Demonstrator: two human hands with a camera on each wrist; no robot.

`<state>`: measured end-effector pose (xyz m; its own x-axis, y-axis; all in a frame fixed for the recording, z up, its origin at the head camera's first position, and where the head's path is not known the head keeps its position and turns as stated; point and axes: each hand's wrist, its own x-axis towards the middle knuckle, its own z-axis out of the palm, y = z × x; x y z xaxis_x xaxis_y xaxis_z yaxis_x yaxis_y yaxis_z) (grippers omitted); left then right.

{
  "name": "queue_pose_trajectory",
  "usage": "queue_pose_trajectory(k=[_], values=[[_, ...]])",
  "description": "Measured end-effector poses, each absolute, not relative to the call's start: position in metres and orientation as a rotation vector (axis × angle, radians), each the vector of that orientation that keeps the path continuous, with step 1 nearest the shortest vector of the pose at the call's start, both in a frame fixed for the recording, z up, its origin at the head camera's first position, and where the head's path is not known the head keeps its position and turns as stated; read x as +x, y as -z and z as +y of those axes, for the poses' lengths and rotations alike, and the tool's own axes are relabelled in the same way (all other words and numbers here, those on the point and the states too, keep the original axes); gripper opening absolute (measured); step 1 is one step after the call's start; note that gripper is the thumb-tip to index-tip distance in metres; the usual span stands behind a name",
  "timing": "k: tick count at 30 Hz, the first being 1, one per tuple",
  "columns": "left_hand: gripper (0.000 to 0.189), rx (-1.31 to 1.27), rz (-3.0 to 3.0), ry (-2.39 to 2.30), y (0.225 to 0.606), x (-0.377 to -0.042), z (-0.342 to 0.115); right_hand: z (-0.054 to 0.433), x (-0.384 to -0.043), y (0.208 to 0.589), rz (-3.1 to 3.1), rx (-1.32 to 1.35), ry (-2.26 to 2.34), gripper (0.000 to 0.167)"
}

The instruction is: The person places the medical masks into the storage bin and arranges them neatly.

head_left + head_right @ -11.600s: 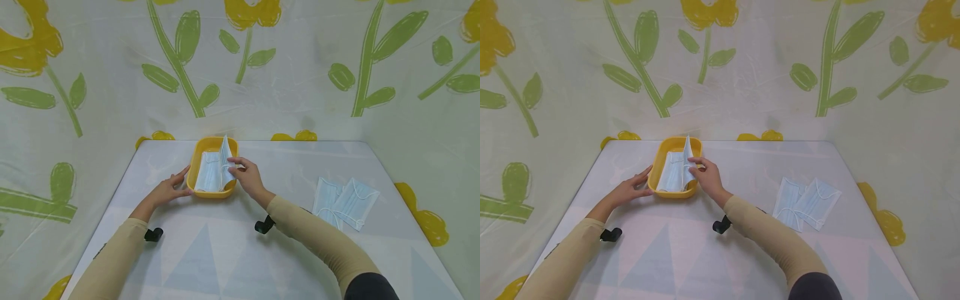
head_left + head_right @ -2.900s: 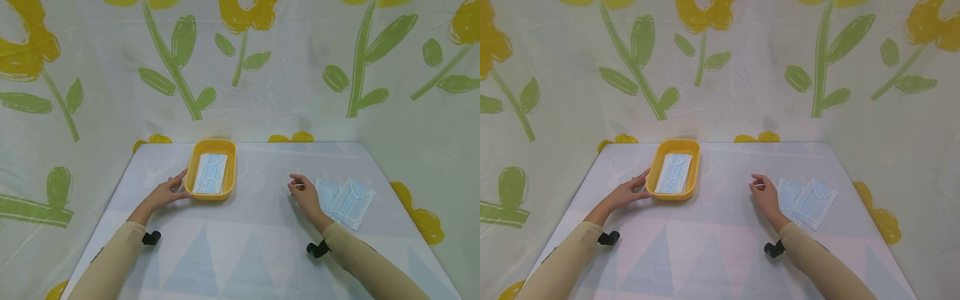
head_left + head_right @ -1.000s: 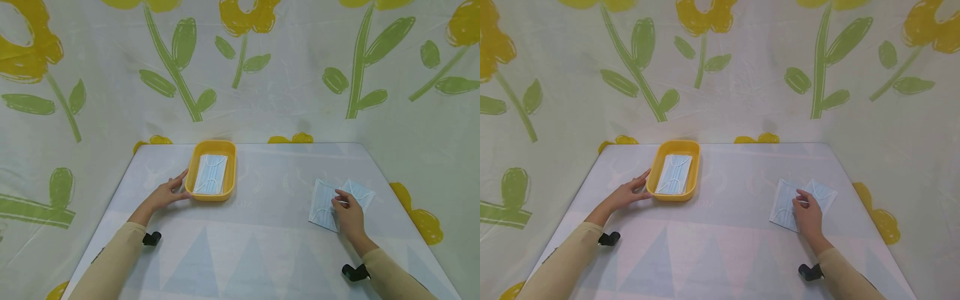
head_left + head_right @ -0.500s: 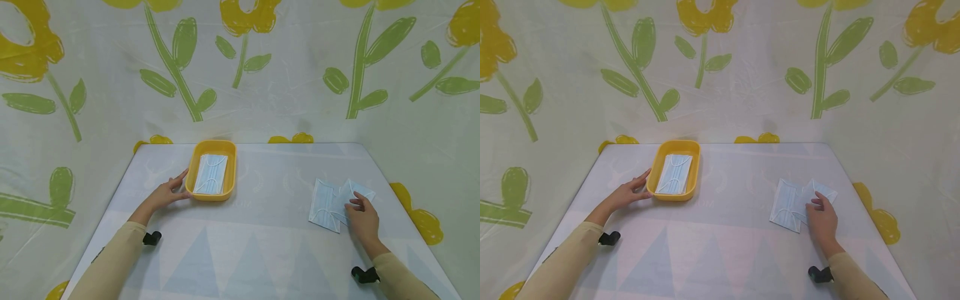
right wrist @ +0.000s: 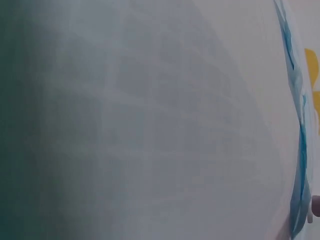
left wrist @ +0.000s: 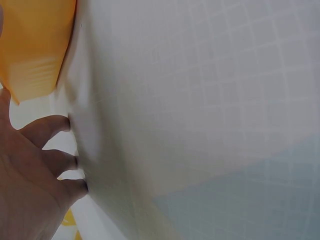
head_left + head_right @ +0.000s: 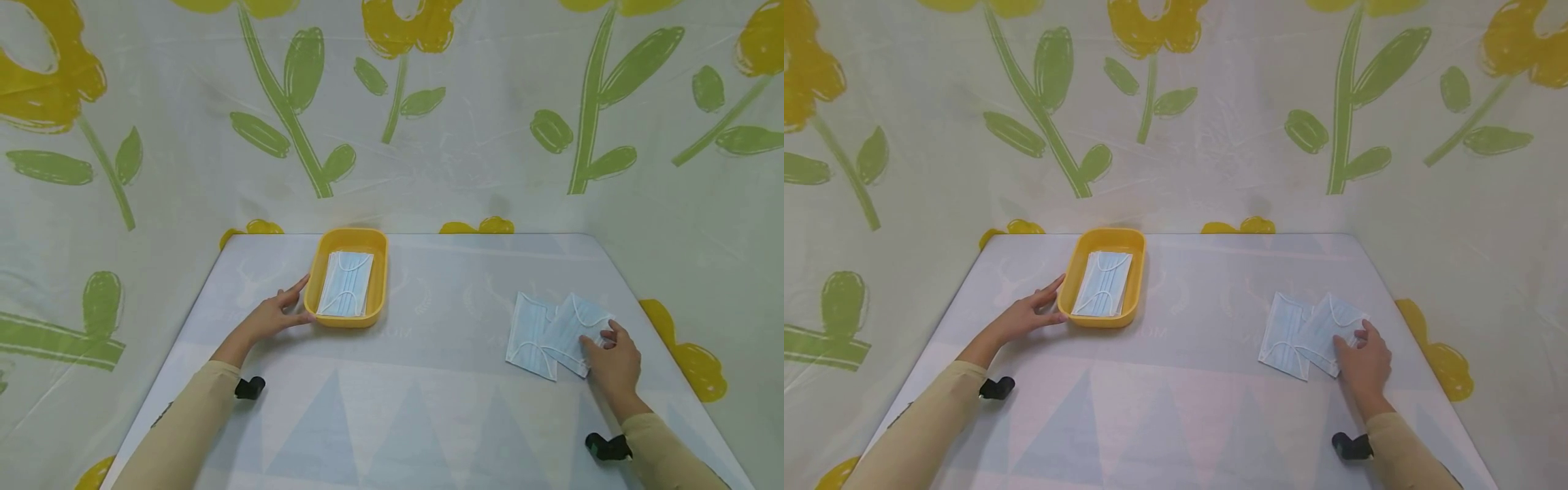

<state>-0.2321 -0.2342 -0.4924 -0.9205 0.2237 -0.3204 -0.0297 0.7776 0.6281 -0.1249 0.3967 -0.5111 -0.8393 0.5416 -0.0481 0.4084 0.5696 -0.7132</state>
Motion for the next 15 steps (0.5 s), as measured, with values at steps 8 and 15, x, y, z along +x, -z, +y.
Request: queue_pose_trajectory(k=[8, 15], values=[[0.105, 0.137, 2.581, -0.928, 0.4912, -0.2312, -0.2337, 0.3983, -0.1272, 0.5091, -2.672, -0.797, -1.070, 0.075], [0.103, 0.152, 2.592, -0.917, 0.4911, -0.2308, -0.2344, 0.4012, -0.1293, 0.5095, -2.705, -0.789, -1.045, 0.076]])
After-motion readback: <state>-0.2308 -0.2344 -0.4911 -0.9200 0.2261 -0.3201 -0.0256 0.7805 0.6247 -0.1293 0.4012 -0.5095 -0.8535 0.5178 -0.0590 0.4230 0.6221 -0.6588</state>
